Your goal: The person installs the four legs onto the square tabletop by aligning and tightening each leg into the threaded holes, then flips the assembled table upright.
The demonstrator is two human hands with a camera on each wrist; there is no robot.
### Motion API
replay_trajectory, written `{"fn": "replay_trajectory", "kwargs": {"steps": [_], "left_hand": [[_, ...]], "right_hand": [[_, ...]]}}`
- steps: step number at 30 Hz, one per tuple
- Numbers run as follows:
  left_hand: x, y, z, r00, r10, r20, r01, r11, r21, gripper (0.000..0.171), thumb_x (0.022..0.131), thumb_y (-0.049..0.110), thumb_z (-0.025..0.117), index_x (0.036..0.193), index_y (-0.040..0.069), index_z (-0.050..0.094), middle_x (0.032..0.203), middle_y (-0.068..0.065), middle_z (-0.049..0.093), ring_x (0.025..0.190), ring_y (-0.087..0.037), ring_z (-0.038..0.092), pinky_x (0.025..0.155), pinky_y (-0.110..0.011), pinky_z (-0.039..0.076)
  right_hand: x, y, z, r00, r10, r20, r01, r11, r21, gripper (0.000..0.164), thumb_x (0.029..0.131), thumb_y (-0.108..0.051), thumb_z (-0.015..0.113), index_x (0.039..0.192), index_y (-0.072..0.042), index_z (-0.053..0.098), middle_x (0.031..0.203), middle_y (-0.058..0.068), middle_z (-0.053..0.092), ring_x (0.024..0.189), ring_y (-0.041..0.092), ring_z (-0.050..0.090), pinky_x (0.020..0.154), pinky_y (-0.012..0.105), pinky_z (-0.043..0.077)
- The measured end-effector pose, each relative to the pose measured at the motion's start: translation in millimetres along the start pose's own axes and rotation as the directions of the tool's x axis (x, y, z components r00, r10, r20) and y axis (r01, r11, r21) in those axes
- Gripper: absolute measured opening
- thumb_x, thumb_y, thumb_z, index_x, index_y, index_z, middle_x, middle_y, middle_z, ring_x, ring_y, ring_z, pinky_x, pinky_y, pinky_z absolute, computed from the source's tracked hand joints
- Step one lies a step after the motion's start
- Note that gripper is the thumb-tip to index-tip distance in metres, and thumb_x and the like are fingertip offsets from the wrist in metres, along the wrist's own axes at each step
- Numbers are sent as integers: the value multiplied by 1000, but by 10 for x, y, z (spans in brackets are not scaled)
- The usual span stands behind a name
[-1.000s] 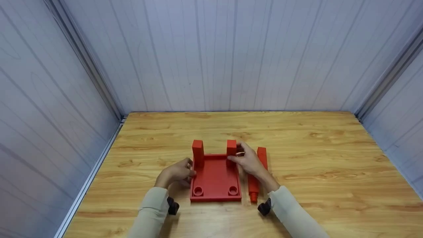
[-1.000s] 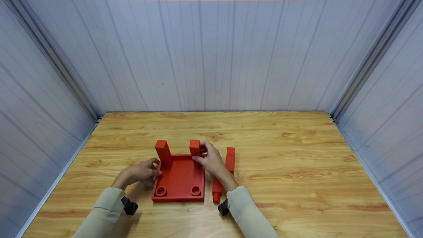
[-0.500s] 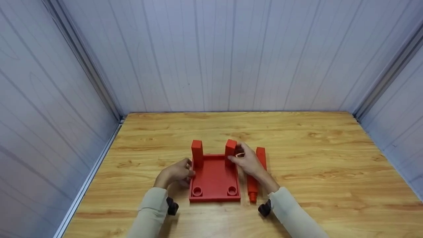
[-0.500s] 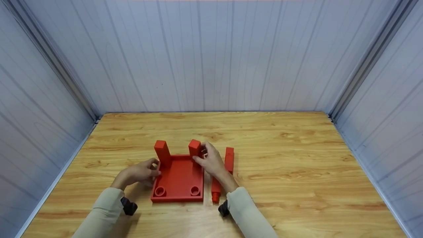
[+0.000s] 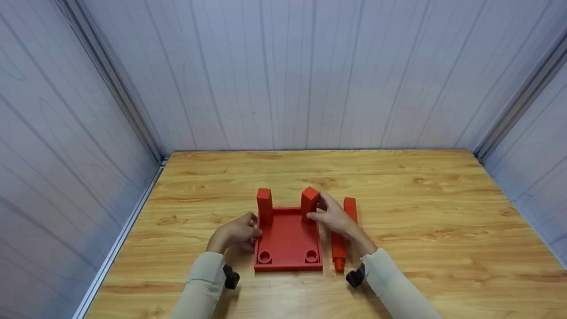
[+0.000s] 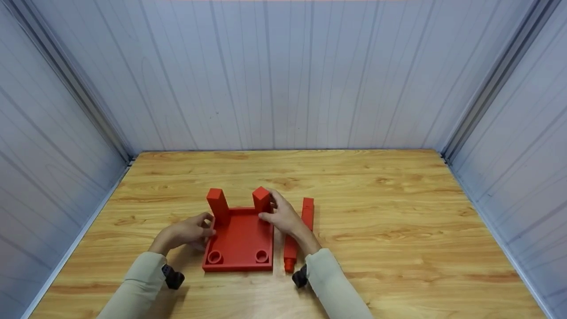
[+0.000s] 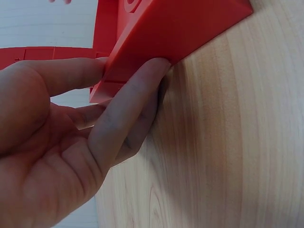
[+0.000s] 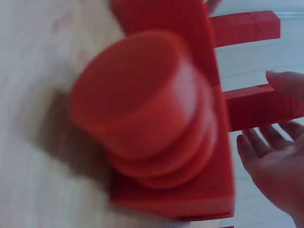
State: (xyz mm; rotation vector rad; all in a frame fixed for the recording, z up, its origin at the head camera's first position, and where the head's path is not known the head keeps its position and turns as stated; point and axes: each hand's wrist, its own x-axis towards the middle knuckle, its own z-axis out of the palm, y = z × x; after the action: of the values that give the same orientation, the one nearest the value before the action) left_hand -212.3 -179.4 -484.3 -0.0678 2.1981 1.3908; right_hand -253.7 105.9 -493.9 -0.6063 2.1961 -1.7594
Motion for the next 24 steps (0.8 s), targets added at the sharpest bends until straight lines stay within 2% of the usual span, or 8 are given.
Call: {"fn": "replay_trajectory", "kwargs": {"steps": [2, 5, 11, 14, 18, 24], "left_hand": [[-2, -3, 2, 1000, -1, -2, 1, 1000, -2, 30, 94, 6, 53, 121, 3, 42, 99, -14, 51, 70, -21, 59, 65, -39, 58], [-6, -7, 3, 1000, -2, -8, 2, 1000, 4, 30, 94, 6, 53, 122, 3, 42, 100, -15, 51, 72, -22, 60, 65, -39, 59], [-8, 0, 5, 1000, -12, -16, 12, 1000, 1, 31, 93, 6, 54, 122, 4, 43, 102, -16, 52, 74, -23, 61, 66, -40, 59], [-7, 1, 3, 1000, -10, -13, 10, 1000, -2, 31, 94, 6, 54, 123, 5, 44, 103, -16, 51, 75, -23, 61, 66, -40, 59], [-4, -4, -4, 1000, -5, -14, 5, 1000, 3, 30, 94, 7, 54, 122, 5, 44, 102, -15, 52, 75, -23, 60, 66, -40, 59], [2, -8, -9, 1000, 0, -12, 0, 1000, -2, 30, 93, 5, 54, 121, 4, 44, 102, -16, 52, 73, -23, 60, 66, -40, 59]], "right_hand": [[17, 6, -15, 999, -30, 19, 29, 999, 20, 69, 91, -3, 62, 149, -7, 25, 144, 17, 43, 137, 31, 36, 114, 50, 29], [28, -4, -20, 999, -51, 19, 50, 999, 13, 64, 91, 2, 58, 148, -5, 28, 138, 17, 48, 130, 29, 43, 108, 43, 37], [-32, -172, -7, 999, -40, -1, 40, 999, 1, 68, 90, 4, 58, 149, 1, 24, 132, 22, 50, 121, 32, 49, 92, 26, 48], [-75, -260, 4, 999, -48, -11, 48, 999, -12, 64, 90, 4, 58, 146, 3, 28, 130, 24, 51, 119, 35, 51, 90, 27, 50], [-85, -255, 10, 998, -54, -34, 53, 998, -23, 54, 90, 2, 59, 140, 3, 38, 128, 24, 52, 119, 38, 51, 92, 32, 51], [-42, -113, 12, 995, -77, -67, 75, 997, -36, 43, 89, 0, 62, 130, 1, 47, 123, 21, 56, 116, 37, 53, 90, 31, 51]]}}
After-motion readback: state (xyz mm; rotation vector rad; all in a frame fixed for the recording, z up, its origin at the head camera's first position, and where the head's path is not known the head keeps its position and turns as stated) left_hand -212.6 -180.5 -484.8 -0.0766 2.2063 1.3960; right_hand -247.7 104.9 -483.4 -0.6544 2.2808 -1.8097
